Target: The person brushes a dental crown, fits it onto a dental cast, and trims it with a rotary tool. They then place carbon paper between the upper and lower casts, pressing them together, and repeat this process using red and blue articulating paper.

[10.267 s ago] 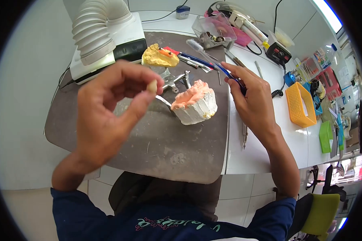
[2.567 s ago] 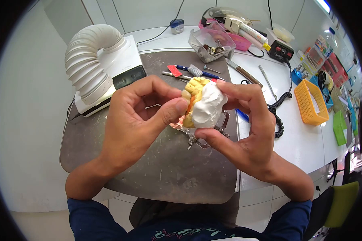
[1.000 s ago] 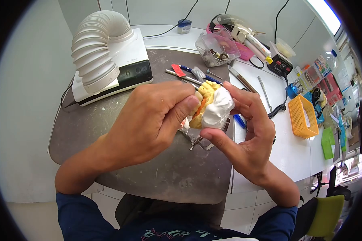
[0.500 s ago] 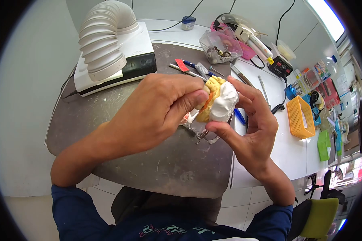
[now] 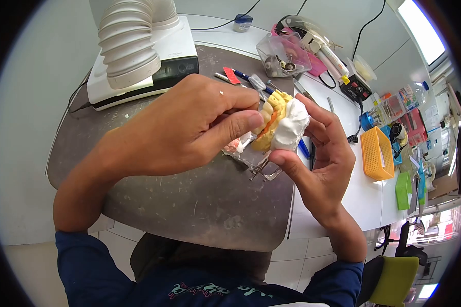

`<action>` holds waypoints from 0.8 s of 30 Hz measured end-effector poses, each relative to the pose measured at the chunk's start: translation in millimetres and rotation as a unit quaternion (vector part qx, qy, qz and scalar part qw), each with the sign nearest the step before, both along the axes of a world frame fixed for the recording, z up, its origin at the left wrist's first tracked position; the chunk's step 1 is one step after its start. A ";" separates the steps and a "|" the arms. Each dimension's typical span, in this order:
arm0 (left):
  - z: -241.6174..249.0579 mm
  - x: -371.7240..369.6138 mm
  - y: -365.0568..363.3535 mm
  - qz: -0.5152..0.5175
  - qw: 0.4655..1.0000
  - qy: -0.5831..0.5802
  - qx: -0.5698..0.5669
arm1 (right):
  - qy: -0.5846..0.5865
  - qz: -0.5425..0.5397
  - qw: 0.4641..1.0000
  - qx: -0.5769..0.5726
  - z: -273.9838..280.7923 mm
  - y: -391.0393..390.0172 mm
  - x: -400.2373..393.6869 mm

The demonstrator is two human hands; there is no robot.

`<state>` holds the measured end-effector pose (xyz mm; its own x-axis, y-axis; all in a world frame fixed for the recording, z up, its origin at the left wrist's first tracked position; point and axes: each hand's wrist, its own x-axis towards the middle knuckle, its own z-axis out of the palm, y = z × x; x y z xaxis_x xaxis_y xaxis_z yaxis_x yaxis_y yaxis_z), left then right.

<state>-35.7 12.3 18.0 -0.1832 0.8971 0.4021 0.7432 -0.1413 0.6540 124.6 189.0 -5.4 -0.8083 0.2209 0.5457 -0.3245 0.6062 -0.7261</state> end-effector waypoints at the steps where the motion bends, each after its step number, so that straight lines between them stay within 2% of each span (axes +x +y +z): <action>1: 0.0 -0.8 0.0 0.001 1.000 -0.001 0.000 | -0.038 0.006 0.999 -0.008 2.1 -0.9 1.8; 4: -2.0 -0.9 1.2 -0.006 1.000 -0.002 -0.012 | -0.037 0.018 0.999 -0.026 3.3 -2.3 2.0; 7: -5.1 0.1 2.9 -0.022 0.999 -0.049 0.007 | -0.048 0.026 0.995 -0.082 2.7 -5.5 2.4; 10: -7.0 2.2 2.5 -0.033 0.994 -0.106 -0.020 | -0.051 0.033 0.995 -0.082 4.2 -7.9 3.0; 12: -12.2 3.1 4.2 -0.019 0.997 -0.069 0.030 | -0.049 0.031 0.995 -0.079 3.9 -9.6 2.2; 19: -7.5 5.1 3.0 -0.022 0.999 -0.049 0.009 | -0.050 0.022 0.998 -0.038 3.2 -7.0 5.2; 21: -15.3 0.6 6.4 -0.038 0.997 -0.007 0.070 | -0.041 0.009 0.999 -0.010 2.3 -6.6 5.7; 24: -8.9 -1.6 1.7 -0.032 0.999 0.003 0.019 | -0.029 -0.003 0.999 0.030 1.3 -4.9 6.7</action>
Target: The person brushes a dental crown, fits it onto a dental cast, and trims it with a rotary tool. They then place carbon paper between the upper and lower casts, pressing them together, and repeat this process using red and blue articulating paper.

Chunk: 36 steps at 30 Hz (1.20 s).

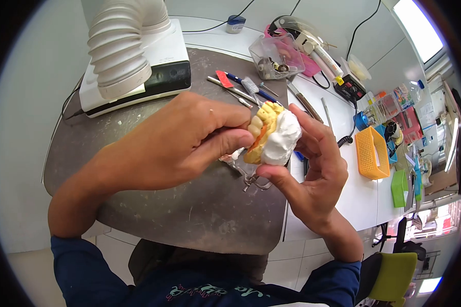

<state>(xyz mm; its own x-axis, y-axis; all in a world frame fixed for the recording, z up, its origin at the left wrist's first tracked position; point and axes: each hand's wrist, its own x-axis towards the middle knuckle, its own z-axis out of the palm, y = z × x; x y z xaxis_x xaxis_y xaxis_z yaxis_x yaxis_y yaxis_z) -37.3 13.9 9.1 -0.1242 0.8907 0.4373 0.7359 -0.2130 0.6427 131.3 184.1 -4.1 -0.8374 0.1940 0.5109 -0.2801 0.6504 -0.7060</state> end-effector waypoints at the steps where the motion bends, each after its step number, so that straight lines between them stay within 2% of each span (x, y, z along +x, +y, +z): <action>1: 5.1 0.6 -2.0 -0.003 1.000 0.003 -0.004 | 0.001 0.001 1.000 0.020 0.6 0.1 0.9; 4: 14.9 2.2 -5.5 0.006 0.996 -0.047 -0.077 | 0.013 0.001 0.999 0.039 -1.6 2.1 0.7; 7: 13.9 2.4 -4.7 0.061 0.994 -0.060 -0.066 | 0.024 0.004 0.999 0.042 -3.8 4.0 0.0; 10: 11.7 3.3 -1.7 0.038 0.999 -0.001 -0.032 | 0.024 0.003 0.999 0.046 -2.4 2.7 0.0; 16: 5.0 7.4 1.4 0.015 0.999 -0.038 -0.019 | 0.031 0.008 0.997 0.070 -0.9 2.3 -0.7; 18: 5.6 8.0 1.2 0.005 0.998 -0.052 -0.024 | 0.055 0.016 0.992 0.110 0.5 2.6 -2.6; 24: 13.5 12.5 -0.5 0.024 0.995 -0.074 -0.058 | 0.026 0.000 0.991 0.134 8.0 -2.6 0.8; 28: 13.8 8.5 0.3 0.016 0.998 -0.029 -0.048 | 0.039 0.007 0.991 0.125 1.5 0.4 0.4; 30: 7.9 6.9 4.7 0.018 0.998 -0.056 -0.027 | 0.018 0.006 0.999 0.047 -3.1 1.8 -1.6; 34: 7.7 5.1 -0.2 0.004 0.998 -0.042 -0.041 | 0.018 -0.002 0.999 0.034 -4.3 1.1 1.2; 36: 3.5 9.9 0.7 0.038 0.981 -0.183 -0.056 | 0.020 -0.007 0.999 0.040 -4.9 2.0 3.1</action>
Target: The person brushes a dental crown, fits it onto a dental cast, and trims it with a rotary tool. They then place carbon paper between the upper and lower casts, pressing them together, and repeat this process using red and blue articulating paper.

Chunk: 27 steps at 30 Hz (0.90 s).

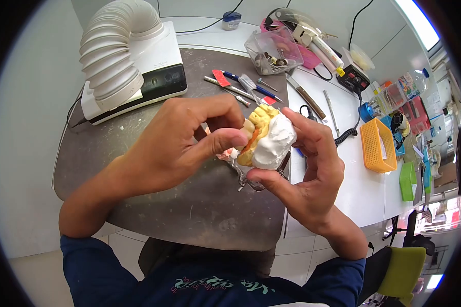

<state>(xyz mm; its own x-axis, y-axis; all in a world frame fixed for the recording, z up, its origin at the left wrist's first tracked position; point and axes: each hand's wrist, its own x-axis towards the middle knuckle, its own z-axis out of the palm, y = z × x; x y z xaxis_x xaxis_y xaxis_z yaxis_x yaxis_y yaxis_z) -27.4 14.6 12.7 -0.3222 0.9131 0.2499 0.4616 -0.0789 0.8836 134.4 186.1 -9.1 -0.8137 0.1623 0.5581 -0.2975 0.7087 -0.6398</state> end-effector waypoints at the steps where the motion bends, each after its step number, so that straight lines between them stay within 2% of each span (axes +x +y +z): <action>1: -1.7 3.6 1.4 -0.001 1.000 0.002 0.001 | 0.003 -0.003 1.000 0.003 -0.5 1.1 0.6; 3: -5.3 12.7 3.3 0.028 0.994 -0.083 0.071 | 0.010 -0.009 1.000 0.005 -3.5 2.8 3.3; 5: -6.3 17.5 2.5 0.027 0.990 -0.120 0.072 | 0.019 -0.016 1.000 0.004 -5.7 3.9 3.5; 6: -6.9 19.7 1.9 0.028 0.984 -0.159 0.074 | 0.071 -0.020 0.997 0.026 -6.6 3.6 1.6; 7: -8.0 21.7 1.8 0.027 0.985 -0.156 0.071 | 0.125 -0.024 0.991 0.048 -7.4 3.6 0.4; 10: -9.3 26.2 0.2 0.030 0.980 -0.171 0.099 | 0.146 -0.016 0.988 0.051 -10.0 3.7 1.7; 16: -11.7 27.8 -3.4 0.007 0.989 -0.126 0.075 | 0.159 -0.010 0.985 0.063 -8.8 3.6 5.4; 19: -16.0 44.2 4.1 -0.023 0.983 -0.137 0.119 | 0.151 -0.033 0.987 0.045 -14.2 2.7 14.5; 21: -22.4 61.3 9.5 0.011 0.985 -0.067 0.156 | 0.134 -0.052 0.989 0.036 -26.1 2.2 32.8; 22: -23.4 67.0 11.6 0.002 0.985 -0.076 0.153 | 0.122 -0.050 0.991 0.029 -32.2 3.1 42.1; 24: -20.7 80.9 12.2 -0.005 0.991 0.064 0.116 | 0.128 -0.007 0.991 0.048 -40.4 9.6 61.4; 27: -32.4 108.4 18.2 0.020 0.990 0.070 0.125 | 0.098 -0.001 0.995 0.021 -50.3 5.7 81.1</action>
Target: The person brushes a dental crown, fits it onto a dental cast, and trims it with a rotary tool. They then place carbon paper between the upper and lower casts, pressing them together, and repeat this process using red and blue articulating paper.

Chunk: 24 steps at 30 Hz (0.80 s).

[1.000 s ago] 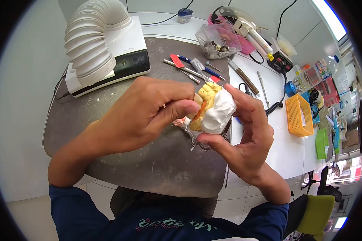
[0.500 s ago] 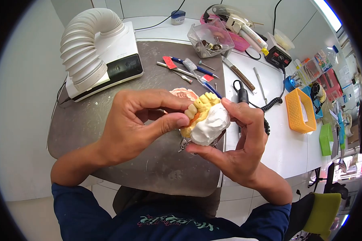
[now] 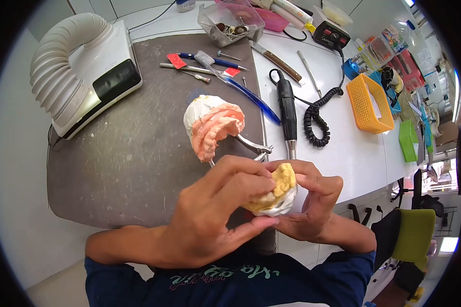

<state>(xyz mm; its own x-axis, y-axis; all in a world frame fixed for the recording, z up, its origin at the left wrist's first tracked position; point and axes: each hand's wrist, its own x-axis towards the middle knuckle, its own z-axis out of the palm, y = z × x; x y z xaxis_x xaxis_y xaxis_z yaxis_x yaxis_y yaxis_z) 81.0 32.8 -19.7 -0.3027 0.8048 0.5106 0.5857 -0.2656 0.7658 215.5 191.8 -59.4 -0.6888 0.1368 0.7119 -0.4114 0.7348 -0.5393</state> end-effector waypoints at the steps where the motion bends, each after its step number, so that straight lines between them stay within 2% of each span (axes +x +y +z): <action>1: -7.5 6.3 0.9 0.007 1.000 0.002 0.019 | 0.001 0.000 1.000 -0.010 -1.6 -0.6 2.3; 3: -13.1 12.0 0.2 0.014 0.999 0.017 0.026 | 0.006 0.001 1.000 -0.023 -0.5 -0.6 4.9; 9: -7.8 11.6 -16.9 0.078 0.995 0.059 0.006 | -0.061 0.022 0.991 0.114 30.4 16.9 3.5; 11: -7.1 6.6 -26.3 0.129 0.987 0.091 -0.011 | -0.113 0.008 0.979 0.168 46.4 24.7 0.5; 14: -12.3 -3.1 -34.9 0.180 0.980 0.086 0.008 | -0.112 -0.034 0.977 0.179 53.6 44.9 -11.1; 17: -14.8 -6.7 -43.1 0.204 0.974 0.099 -0.020 | -0.130 -0.045 0.976 0.171 62.8 59.7 -29.7; 19: -16.9 -8.0 -39.7 0.225 0.967 0.123 0.010 | -0.132 -0.039 0.973 0.186 66.0 62.9 -50.8; 24: -17.0 -7.9 -38.5 0.227 0.964 0.139 0.005 | -0.142 0.032 0.955 0.259 49.7 56.6 -122.9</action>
